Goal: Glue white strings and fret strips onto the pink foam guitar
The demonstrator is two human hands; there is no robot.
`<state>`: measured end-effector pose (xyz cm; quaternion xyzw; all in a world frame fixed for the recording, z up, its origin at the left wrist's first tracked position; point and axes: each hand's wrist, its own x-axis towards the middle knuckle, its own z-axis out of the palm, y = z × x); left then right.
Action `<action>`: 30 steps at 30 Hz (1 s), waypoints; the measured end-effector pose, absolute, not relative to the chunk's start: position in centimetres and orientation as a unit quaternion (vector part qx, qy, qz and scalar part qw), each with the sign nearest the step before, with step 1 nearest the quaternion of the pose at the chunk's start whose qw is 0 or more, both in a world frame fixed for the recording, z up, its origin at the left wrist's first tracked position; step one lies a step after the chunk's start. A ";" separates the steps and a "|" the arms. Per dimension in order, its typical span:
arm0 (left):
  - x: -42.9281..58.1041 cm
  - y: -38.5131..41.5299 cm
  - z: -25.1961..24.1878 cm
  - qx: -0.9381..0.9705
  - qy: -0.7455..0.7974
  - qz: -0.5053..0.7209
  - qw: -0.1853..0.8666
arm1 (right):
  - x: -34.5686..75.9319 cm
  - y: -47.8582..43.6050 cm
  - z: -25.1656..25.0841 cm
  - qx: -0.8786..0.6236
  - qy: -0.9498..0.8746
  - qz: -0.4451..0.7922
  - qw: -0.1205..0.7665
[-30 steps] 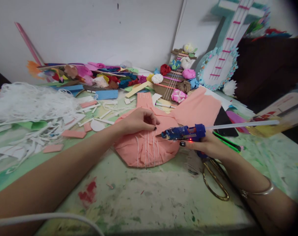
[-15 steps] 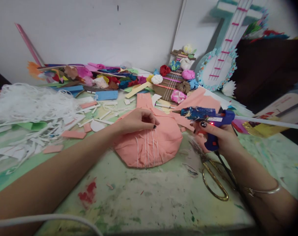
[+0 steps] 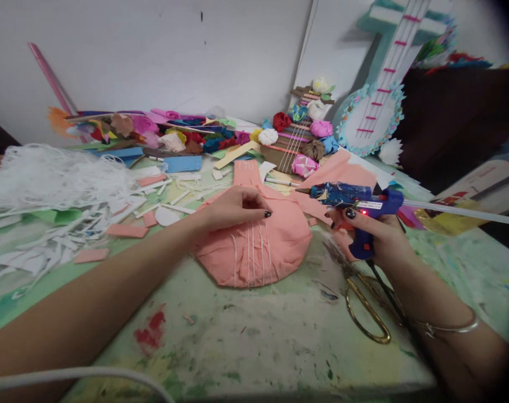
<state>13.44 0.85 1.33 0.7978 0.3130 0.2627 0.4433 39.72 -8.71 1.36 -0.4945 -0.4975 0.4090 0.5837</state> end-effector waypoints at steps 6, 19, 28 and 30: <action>13.5 0.8 1.6 0.773 0.316 0.258 0.486 | 39.3 -8.7 1.0 -0.494 -0.546 0.441 0.513; 13.3 1.0 1.7 0.756 0.306 0.249 0.521 | 37.9 -8.6 1.0 -0.485 -0.603 0.462 0.433; 13.3 1.1 1.5 0.765 0.306 0.255 0.505 | 37.3 -8.5 0.9 -0.490 -0.605 0.467 0.421; 13.3 1.1 1.5 0.766 0.304 0.257 0.505 | 37.1 -8.6 1.0 -0.489 -0.603 0.473 0.417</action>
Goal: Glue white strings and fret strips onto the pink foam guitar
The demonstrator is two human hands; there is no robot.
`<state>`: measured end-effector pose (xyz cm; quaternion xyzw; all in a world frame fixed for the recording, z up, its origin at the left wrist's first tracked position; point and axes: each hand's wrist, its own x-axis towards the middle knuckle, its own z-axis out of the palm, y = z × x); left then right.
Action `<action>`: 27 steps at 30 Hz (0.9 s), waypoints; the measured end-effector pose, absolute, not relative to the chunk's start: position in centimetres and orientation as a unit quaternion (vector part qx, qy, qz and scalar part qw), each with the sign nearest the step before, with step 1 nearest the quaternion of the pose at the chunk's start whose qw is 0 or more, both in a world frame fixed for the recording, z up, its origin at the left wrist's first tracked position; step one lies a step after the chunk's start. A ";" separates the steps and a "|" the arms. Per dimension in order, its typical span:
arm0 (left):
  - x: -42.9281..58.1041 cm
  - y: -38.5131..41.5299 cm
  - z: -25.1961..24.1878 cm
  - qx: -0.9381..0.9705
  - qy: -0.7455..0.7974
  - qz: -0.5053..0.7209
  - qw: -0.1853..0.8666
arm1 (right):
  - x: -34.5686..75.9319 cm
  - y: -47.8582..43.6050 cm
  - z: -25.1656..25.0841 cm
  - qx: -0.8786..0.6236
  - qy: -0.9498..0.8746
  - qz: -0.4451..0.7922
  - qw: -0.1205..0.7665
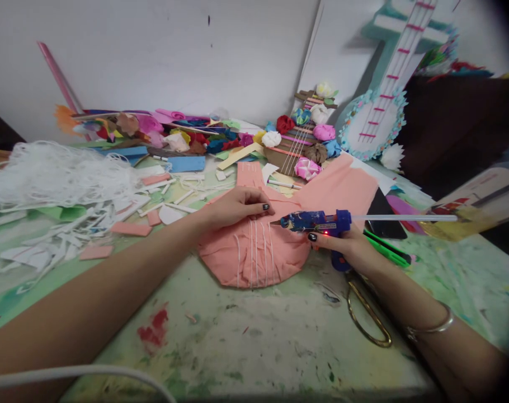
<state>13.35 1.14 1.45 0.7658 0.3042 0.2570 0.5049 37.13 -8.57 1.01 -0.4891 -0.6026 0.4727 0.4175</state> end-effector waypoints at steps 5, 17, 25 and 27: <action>13.3 1.2 1.3 0.761 0.308 0.257 0.510 | 36.9 -8.6 1.1 -0.482 -0.600 0.481 0.421; 13.4 1.3 1.3 0.764 0.300 0.259 0.509 | 36.9 -8.5 1.0 -0.491 -0.580 0.496 0.419; 13.4 1.2 1.3 0.763 0.298 0.258 0.513 | 36.7 -8.8 1.5 -0.481 -0.582 0.505 0.419; 13.4 1.2 1.3 0.762 0.298 0.260 0.513 | 36.6 -8.8 1.6 -0.482 -0.582 0.505 0.417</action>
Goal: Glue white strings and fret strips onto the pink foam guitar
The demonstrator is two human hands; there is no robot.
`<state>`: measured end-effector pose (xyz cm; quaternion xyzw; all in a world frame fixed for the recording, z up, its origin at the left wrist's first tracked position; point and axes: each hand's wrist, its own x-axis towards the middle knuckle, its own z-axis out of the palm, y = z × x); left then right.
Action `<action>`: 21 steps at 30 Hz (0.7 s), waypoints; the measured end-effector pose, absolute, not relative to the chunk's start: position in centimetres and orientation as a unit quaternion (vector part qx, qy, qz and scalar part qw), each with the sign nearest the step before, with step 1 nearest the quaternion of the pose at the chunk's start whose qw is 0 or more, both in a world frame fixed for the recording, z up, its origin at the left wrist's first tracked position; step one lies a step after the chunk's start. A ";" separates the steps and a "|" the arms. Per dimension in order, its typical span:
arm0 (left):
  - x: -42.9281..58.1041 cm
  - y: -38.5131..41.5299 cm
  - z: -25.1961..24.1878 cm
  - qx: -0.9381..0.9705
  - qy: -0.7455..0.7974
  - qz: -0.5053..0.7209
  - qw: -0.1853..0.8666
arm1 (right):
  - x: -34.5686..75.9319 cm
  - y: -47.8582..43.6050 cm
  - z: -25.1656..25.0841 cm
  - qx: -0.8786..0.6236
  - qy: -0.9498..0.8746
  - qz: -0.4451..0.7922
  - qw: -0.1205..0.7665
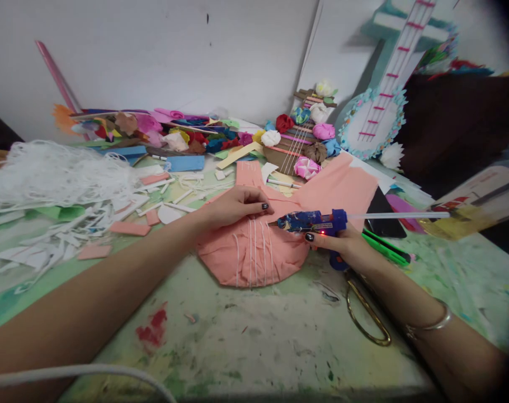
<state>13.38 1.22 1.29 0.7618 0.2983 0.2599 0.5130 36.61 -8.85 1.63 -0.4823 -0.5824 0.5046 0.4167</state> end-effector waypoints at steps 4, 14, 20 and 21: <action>13.3 1.3 1.3 0.762 0.297 0.257 0.515 | 36.5 -8.8 1.7 -0.483 -0.585 0.501 0.416; 13.3 1.2 1.4 0.759 0.302 0.254 0.518 | 36.7 -8.8 1.8 -0.487 -0.579 0.505 0.415; 13.3 1.3 1.3 0.762 0.299 0.254 0.515 | 36.9 -8.7 1.6 -0.485 -0.589 0.501 0.408; 13.3 1.3 1.3 0.763 0.296 0.254 0.515 | 36.9 -8.6 1.5 -0.483 -0.593 0.500 0.407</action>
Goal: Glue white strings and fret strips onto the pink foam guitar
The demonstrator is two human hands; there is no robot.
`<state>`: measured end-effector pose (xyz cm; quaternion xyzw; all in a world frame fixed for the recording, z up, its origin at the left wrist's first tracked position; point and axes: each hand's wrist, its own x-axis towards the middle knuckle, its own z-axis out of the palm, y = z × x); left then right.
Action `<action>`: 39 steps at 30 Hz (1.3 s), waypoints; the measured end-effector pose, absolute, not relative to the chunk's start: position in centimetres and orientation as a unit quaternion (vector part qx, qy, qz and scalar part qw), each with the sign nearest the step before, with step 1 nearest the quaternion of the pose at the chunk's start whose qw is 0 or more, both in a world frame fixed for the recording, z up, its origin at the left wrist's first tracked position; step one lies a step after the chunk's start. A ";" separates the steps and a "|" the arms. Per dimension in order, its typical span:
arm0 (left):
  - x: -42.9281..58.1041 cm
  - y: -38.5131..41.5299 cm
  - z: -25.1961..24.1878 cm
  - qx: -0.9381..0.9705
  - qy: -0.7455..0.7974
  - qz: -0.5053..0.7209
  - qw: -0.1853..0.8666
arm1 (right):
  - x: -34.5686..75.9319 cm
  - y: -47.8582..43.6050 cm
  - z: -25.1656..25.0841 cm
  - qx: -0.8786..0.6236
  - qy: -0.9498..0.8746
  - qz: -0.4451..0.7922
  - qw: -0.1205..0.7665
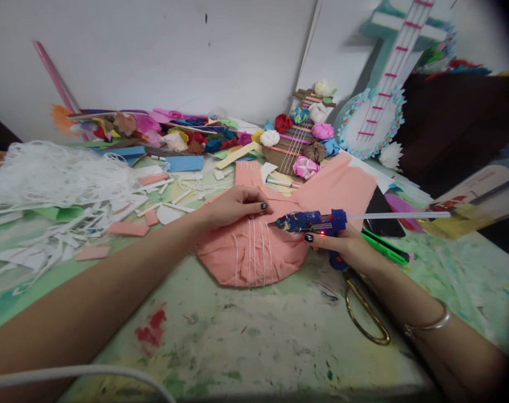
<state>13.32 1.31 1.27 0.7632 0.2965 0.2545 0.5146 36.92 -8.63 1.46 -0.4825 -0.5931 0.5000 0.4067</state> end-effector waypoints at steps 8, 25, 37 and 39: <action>13.3 1.3 1.3 0.763 0.300 0.256 0.512 | 37.0 -8.4 0.8 -0.491 -0.596 0.490 0.404; 13.3 1.4 1.1 0.761 0.293 0.260 0.518 | 36.9 -8.8 1.8 -0.500 -0.594 0.505 0.376; 13.3 1.1 1.4 0.765 0.302 0.257 0.507 | 37.2 -8.3 0.7 -0.459 -0.620 0.502 0.391; 13.3 1.2 1.4 0.765 0.300 0.258 0.508 | 37.3 -8.3 0.6 -0.455 -0.624 0.502 0.391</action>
